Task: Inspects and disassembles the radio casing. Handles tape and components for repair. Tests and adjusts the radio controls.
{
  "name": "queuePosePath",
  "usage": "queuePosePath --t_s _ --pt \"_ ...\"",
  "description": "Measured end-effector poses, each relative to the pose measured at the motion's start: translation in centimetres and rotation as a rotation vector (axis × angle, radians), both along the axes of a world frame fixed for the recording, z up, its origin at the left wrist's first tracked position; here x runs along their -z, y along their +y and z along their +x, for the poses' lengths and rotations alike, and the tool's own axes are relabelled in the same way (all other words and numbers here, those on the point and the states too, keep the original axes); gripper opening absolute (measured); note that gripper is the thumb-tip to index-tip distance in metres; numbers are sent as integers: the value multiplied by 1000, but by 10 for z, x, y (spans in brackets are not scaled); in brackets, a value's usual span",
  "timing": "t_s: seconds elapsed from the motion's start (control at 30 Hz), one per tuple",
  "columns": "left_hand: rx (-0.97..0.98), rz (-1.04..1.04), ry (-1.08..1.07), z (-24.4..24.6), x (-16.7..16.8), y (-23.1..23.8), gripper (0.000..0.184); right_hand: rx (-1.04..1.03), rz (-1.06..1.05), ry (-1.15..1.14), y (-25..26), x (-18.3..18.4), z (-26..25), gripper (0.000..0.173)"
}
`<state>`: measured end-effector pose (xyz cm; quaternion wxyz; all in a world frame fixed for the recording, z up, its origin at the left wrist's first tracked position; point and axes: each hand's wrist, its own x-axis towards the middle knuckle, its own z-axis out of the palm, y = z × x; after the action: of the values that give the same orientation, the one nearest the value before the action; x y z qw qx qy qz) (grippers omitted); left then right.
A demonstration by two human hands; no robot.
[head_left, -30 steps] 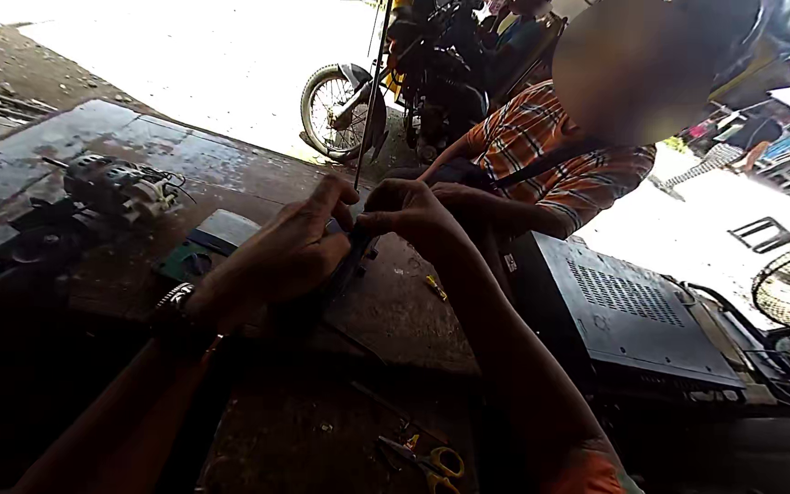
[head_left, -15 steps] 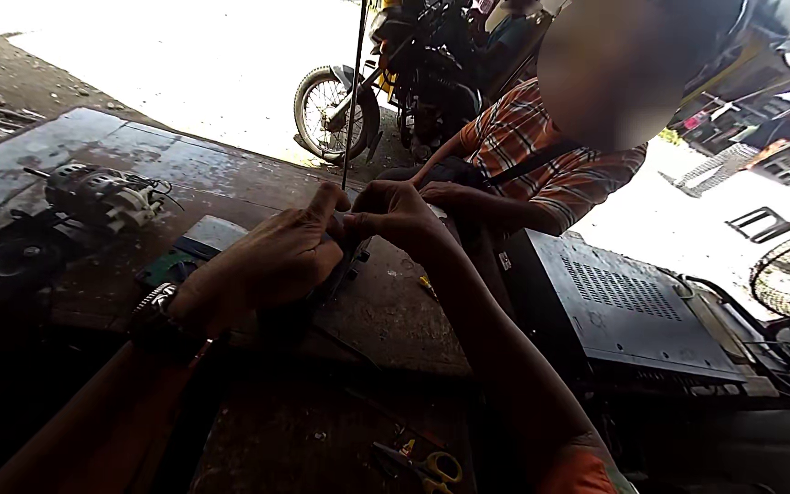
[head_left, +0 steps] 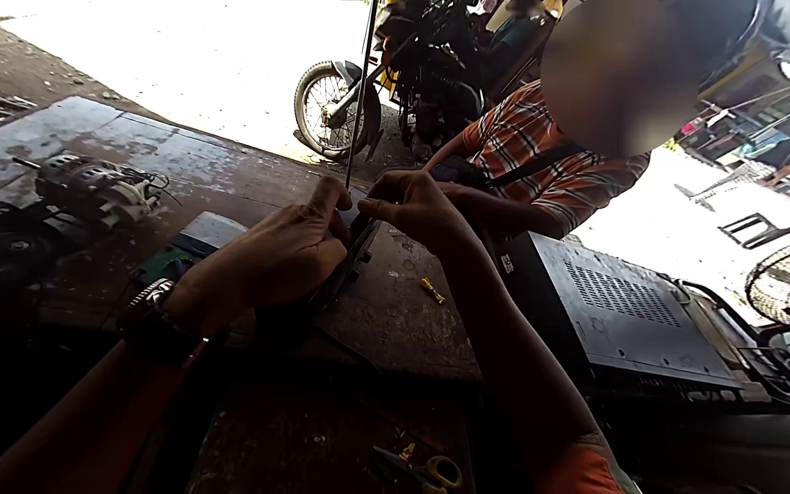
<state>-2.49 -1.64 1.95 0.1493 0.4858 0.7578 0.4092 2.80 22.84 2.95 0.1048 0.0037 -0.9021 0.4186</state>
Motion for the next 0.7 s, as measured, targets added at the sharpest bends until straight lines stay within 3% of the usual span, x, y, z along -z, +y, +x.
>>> queuePosePath --t_s 0.37,0.7 --pt "-37 78 40 4 5 -6 50 -111 -225 111 -14 -2 11 13" --pt "-36 101 28 5 6 -6 51 -180 -298 -5 0 15 3 11"
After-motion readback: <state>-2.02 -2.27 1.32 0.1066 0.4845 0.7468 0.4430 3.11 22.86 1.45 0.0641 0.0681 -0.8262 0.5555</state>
